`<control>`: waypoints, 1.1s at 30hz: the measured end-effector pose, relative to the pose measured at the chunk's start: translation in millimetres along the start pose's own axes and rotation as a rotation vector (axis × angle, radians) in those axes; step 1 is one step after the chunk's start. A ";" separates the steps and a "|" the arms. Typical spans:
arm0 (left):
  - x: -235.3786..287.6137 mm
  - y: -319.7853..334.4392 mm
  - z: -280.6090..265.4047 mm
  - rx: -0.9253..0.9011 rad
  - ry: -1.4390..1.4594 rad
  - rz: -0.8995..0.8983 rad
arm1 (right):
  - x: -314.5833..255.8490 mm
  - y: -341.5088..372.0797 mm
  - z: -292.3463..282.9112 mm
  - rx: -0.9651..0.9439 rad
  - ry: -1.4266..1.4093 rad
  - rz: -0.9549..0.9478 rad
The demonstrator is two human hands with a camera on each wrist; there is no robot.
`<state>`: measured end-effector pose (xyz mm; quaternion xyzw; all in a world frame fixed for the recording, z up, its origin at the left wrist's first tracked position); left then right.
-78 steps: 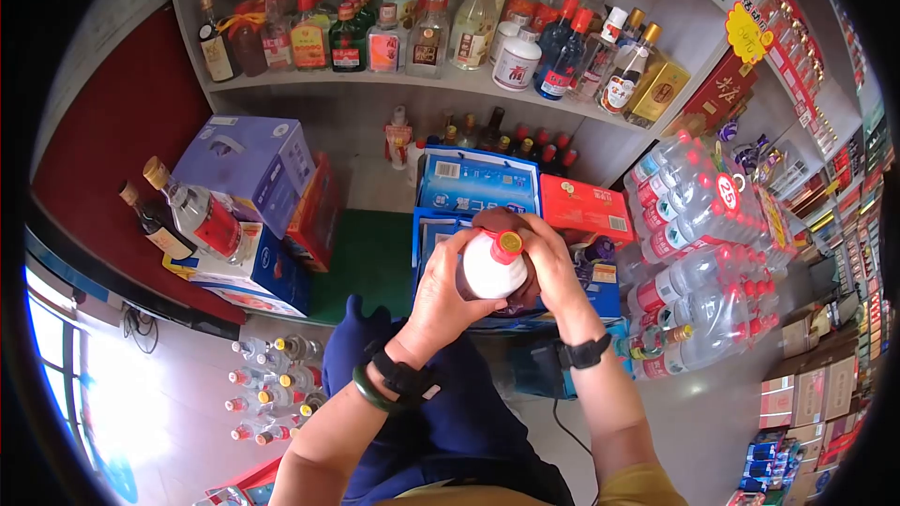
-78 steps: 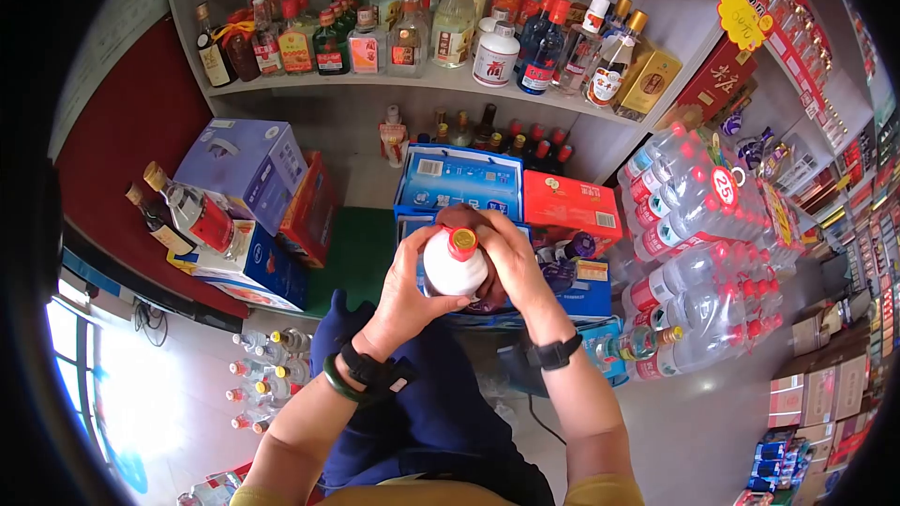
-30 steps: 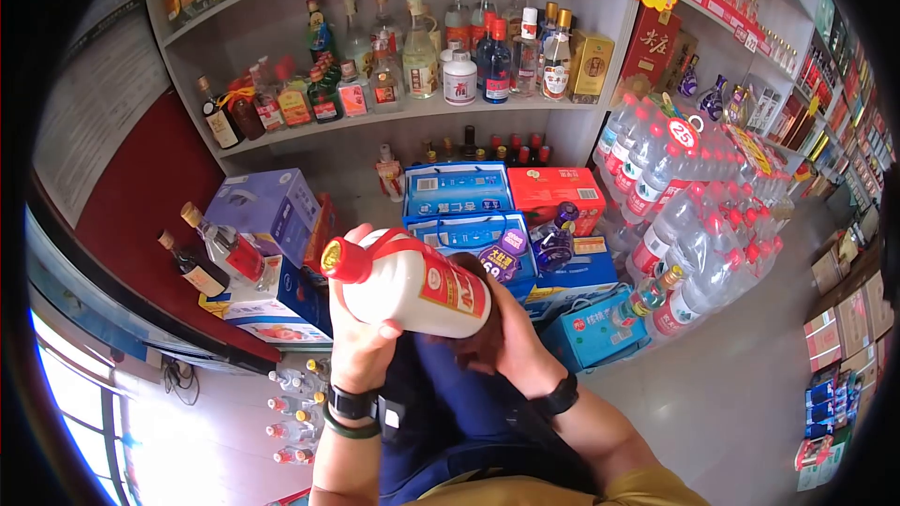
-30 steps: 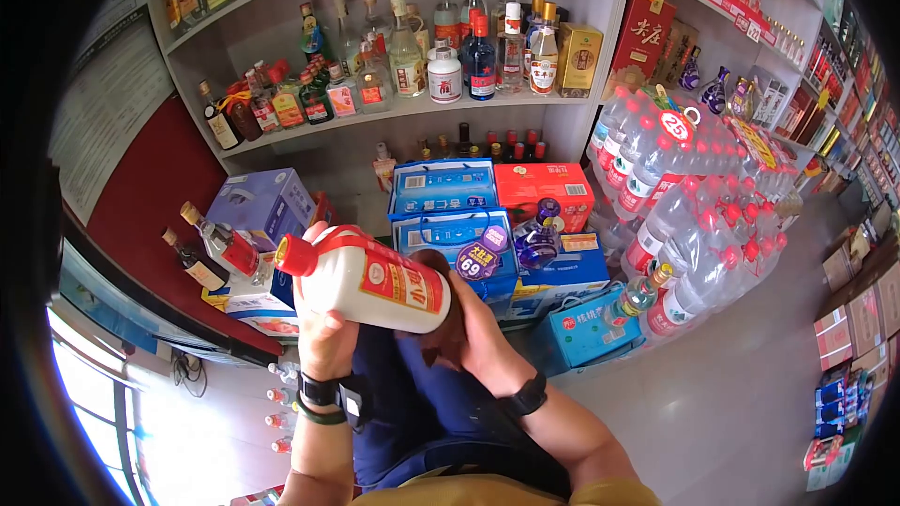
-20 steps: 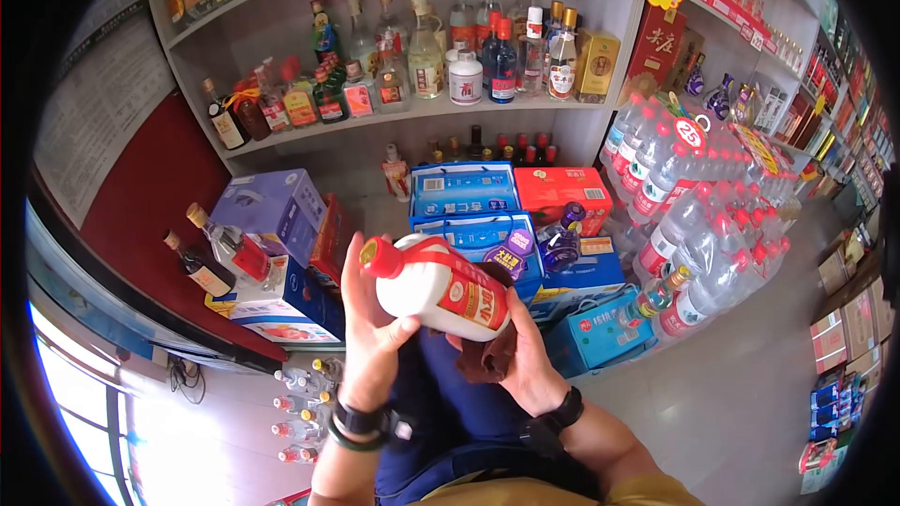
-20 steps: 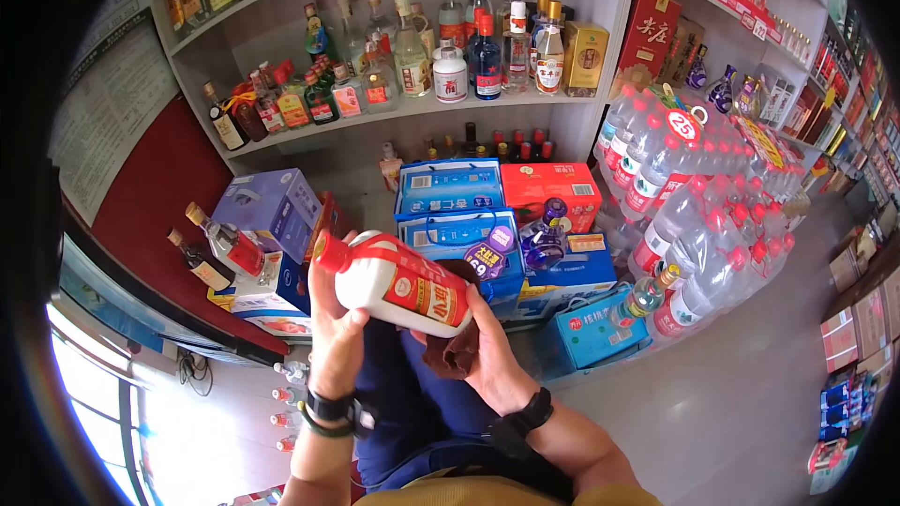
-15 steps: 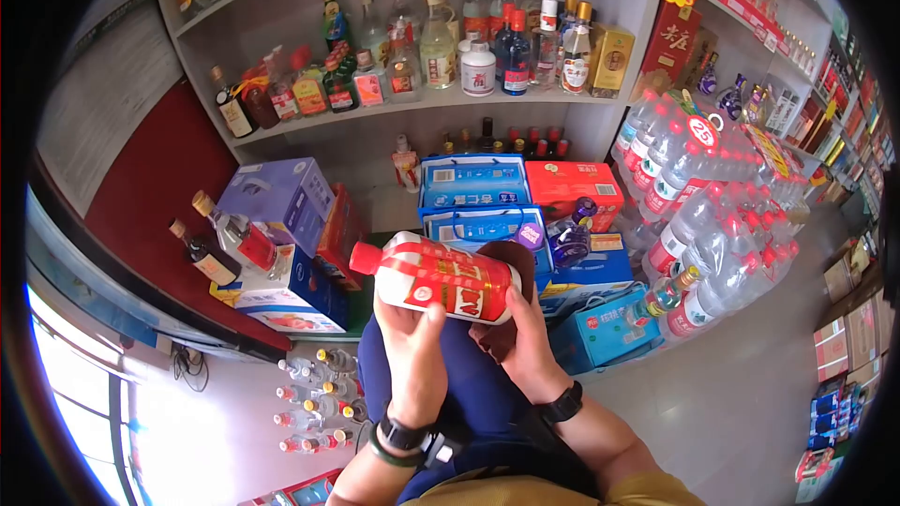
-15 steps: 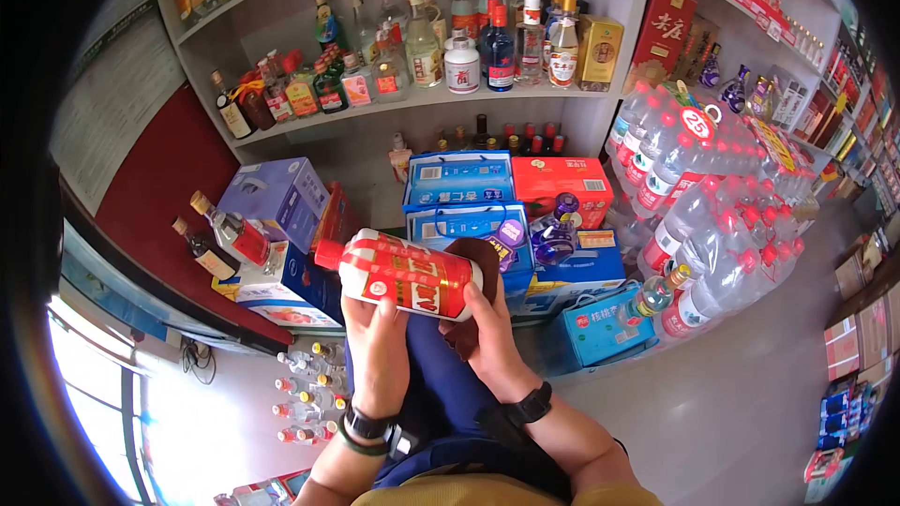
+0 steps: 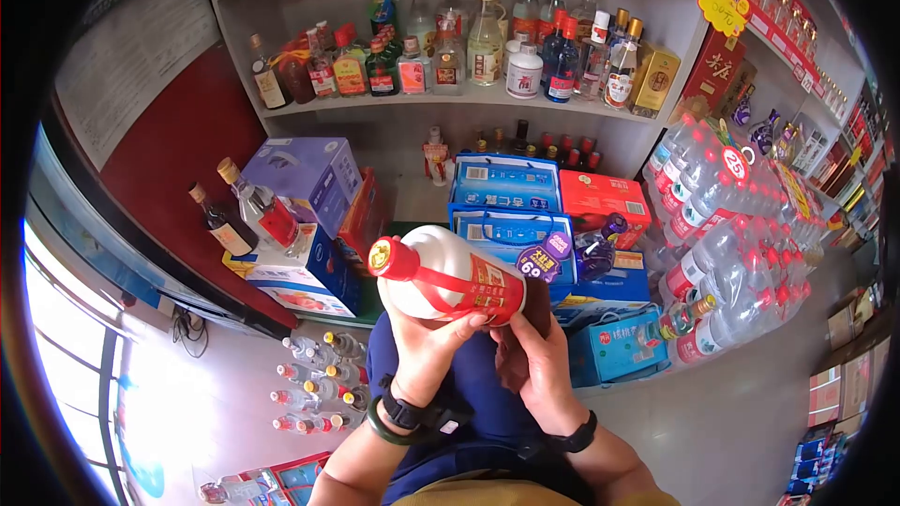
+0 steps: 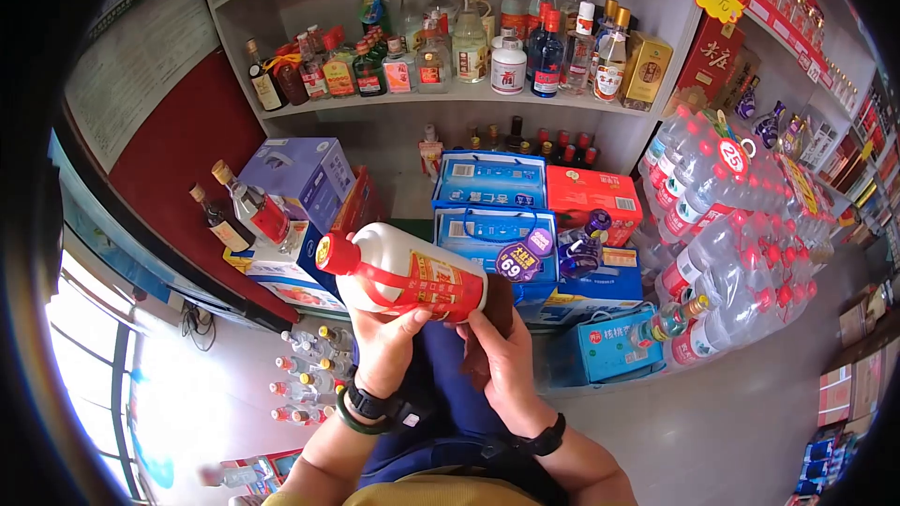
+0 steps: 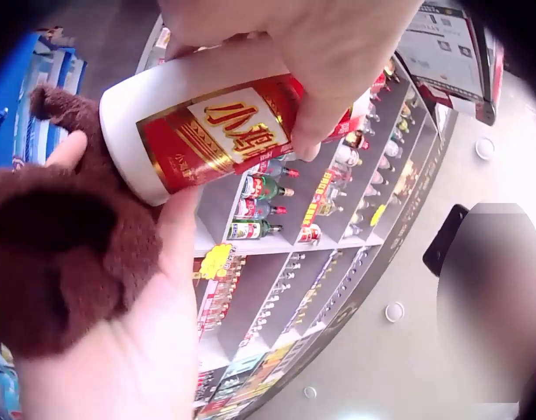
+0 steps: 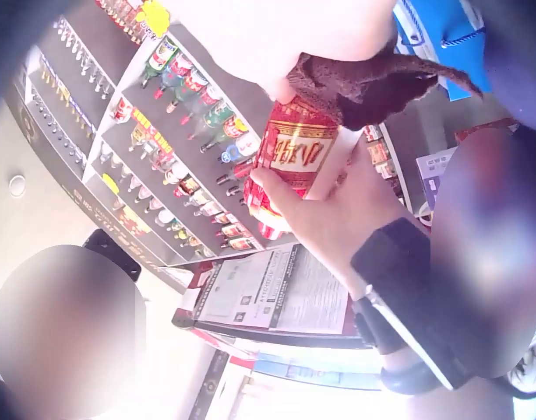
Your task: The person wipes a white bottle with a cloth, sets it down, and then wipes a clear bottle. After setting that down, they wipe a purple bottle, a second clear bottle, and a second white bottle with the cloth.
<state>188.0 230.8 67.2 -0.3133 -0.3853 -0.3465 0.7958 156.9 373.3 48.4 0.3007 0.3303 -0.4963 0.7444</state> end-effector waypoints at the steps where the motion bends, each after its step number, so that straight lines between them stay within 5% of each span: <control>1: 5.0 -3.3 -1.3 -0.023 -0.040 0.036 | -4.1 2.3 -5.7 -0.044 0.108 0.065; 4: 18.9 -13.5 -9.5 -0.058 -0.071 0.056 | -35.6 6.3 -20.8 -0.094 0.341 0.160; 6: 22.6 -13.5 -12.4 -0.172 -0.150 0.093 | -54.7 6.2 -20.1 -0.024 0.366 -0.162; 8: 20.4 -8.9 -11.5 -0.215 -0.240 0.093 | -75.7 -0.4 -1.6 -0.173 0.402 -0.587; 10: 13.3 -4.0 -13.1 -0.274 -0.313 0.104 | -108.9 11.9 26.8 -0.508 0.605 -0.300; 12: 8.5 2.4 -14.3 -0.342 -0.488 0.150 | -96.3 -3.4 50.8 -0.701 0.993 -0.671; 14: 10.5 6.1 -16.9 -0.339 -0.534 0.116 | -92.3 -9.8 60.2 -0.787 0.973 -0.643; 16: 16.9 9.9 -22.5 -0.378 -0.643 0.139 | -90.3 -19.6 52.7 -0.765 0.711 -0.270; 18: 21.1 13.8 -21.7 -0.428 -0.756 0.153 | -85.3 -39.5 48.4 -0.774 0.575 -0.103; 22: 13.9 11.7 -14.2 -0.490 -0.382 0.018 | -75.0 -53.3 51.1 -0.706 0.314 0.154; 26: 30.0 11.3 -8.3 -0.337 0.050 -0.152 | -38.5 -63.8 28.3 -0.657 0.125 0.257; 33: 35.3 1.3 -23.6 -0.369 -0.013 -0.100 | -7.8 -26.6 3.0 -0.404 -0.034 0.276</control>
Point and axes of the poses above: each hand's wrist, its own y-axis away from the middle knuckle, its own z-axis out of the palm, x = y × z, the point moved 1 cm from there along -y, towards the middle knuckle, and after that the axes turned 1 degree about -z, right-handed, at the moved point
